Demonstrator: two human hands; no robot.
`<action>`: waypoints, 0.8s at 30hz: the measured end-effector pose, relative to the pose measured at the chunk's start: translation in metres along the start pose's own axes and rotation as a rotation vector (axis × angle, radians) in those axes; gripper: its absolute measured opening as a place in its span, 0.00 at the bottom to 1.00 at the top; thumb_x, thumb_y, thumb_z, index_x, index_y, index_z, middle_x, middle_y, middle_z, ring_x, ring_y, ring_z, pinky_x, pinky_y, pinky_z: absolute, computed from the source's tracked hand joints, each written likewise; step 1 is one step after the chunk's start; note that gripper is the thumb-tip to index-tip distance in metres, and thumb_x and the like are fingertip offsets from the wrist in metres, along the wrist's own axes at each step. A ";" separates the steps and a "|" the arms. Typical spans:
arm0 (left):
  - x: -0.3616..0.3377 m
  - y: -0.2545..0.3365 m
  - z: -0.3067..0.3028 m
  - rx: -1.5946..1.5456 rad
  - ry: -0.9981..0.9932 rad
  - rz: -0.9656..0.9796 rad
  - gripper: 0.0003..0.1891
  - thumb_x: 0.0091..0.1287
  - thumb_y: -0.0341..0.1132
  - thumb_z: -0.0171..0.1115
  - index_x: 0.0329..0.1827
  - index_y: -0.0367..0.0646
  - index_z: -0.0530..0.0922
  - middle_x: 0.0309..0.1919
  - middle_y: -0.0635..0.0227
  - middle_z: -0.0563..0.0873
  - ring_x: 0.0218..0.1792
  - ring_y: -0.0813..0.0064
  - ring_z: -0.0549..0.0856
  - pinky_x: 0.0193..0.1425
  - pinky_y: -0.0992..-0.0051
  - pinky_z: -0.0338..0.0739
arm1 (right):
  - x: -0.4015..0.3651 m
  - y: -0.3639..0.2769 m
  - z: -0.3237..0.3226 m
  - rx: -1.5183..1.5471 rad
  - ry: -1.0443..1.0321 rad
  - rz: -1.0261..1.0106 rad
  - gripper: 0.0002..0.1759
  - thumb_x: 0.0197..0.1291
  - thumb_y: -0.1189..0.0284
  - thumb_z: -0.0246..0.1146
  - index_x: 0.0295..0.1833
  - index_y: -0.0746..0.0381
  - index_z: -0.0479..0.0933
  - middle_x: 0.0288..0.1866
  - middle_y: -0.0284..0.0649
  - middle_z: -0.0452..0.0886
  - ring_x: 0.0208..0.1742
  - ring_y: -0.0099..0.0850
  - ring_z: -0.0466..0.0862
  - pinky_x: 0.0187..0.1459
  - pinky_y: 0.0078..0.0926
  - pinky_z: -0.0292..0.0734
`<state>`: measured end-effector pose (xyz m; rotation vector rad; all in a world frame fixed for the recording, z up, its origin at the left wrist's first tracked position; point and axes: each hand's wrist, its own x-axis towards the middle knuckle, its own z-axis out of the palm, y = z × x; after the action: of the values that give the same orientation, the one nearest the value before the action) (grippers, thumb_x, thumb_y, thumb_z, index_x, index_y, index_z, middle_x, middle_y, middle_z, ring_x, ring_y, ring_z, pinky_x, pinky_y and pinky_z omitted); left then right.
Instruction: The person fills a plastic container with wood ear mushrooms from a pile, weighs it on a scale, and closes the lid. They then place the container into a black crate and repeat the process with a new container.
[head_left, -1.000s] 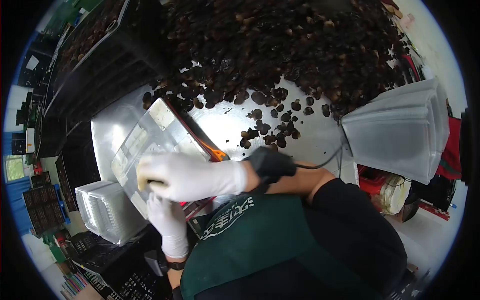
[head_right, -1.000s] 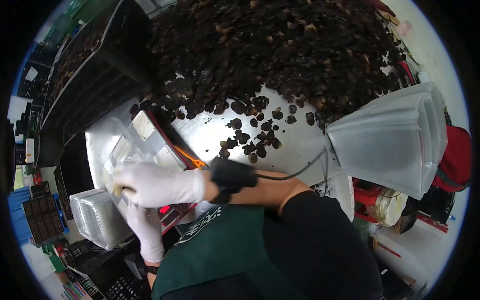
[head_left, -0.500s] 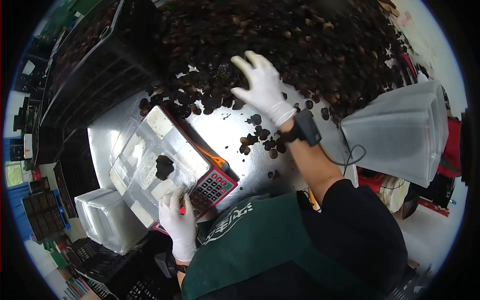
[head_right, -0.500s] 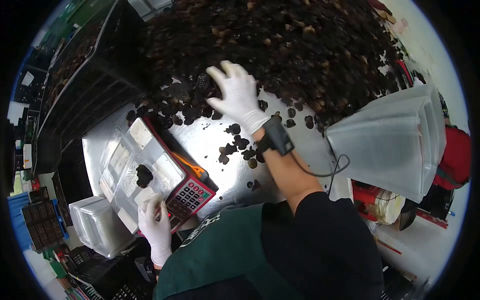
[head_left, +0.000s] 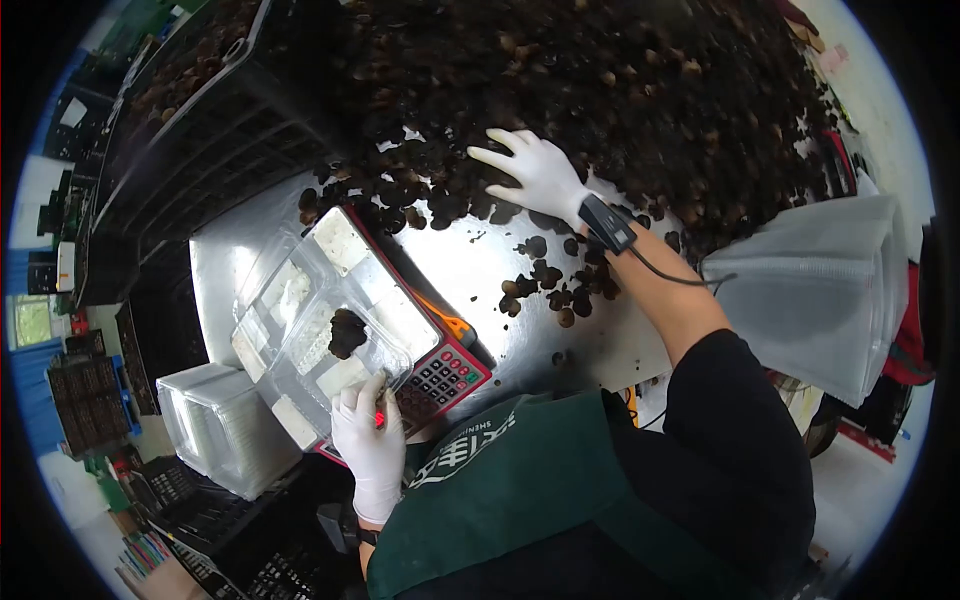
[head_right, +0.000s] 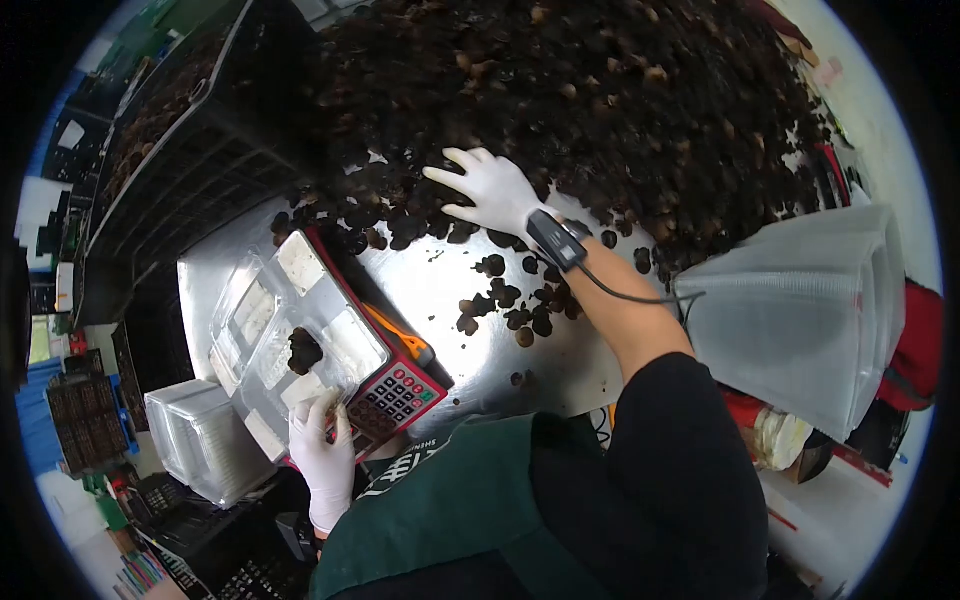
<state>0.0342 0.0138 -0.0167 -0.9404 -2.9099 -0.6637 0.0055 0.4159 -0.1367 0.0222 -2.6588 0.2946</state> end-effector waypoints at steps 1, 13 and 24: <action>0.000 -0.001 0.001 0.005 0.009 0.007 0.15 0.60 0.25 0.70 0.51 0.45 0.84 0.39 0.65 0.83 0.43 0.61 0.82 0.49 0.64 0.78 | -0.003 0.002 -0.001 -0.009 0.023 0.033 0.27 0.58 0.58 0.70 0.65 0.42 0.80 0.63 0.39 0.79 0.58 0.38 0.81 0.49 0.36 0.84; -0.015 -0.011 -0.025 -0.093 0.169 -0.043 0.16 0.66 0.24 0.65 0.57 0.39 0.82 0.53 0.56 0.84 0.54 0.57 0.84 0.60 0.65 0.77 | 0.043 0.014 -0.051 1.245 -0.109 0.915 0.15 0.68 0.65 0.64 0.57 0.55 0.87 0.44 0.29 0.88 0.31 0.14 0.80 0.25 0.16 0.67; -0.003 -0.039 -0.014 0.028 0.356 -0.080 0.24 0.66 0.21 0.61 0.67 0.35 0.75 0.61 0.51 0.79 0.62 0.51 0.78 0.69 0.60 0.71 | 0.084 -0.119 -0.069 2.111 -0.362 0.662 0.20 0.72 0.67 0.60 0.64 0.65 0.78 0.45 0.38 0.87 0.40 0.27 0.87 0.46 0.26 0.88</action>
<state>0.0134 -0.0216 -0.0198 -0.6284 -2.6427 -0.7088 -0.0310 0.3165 -0.0149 -0.1385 -1.2070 3.0603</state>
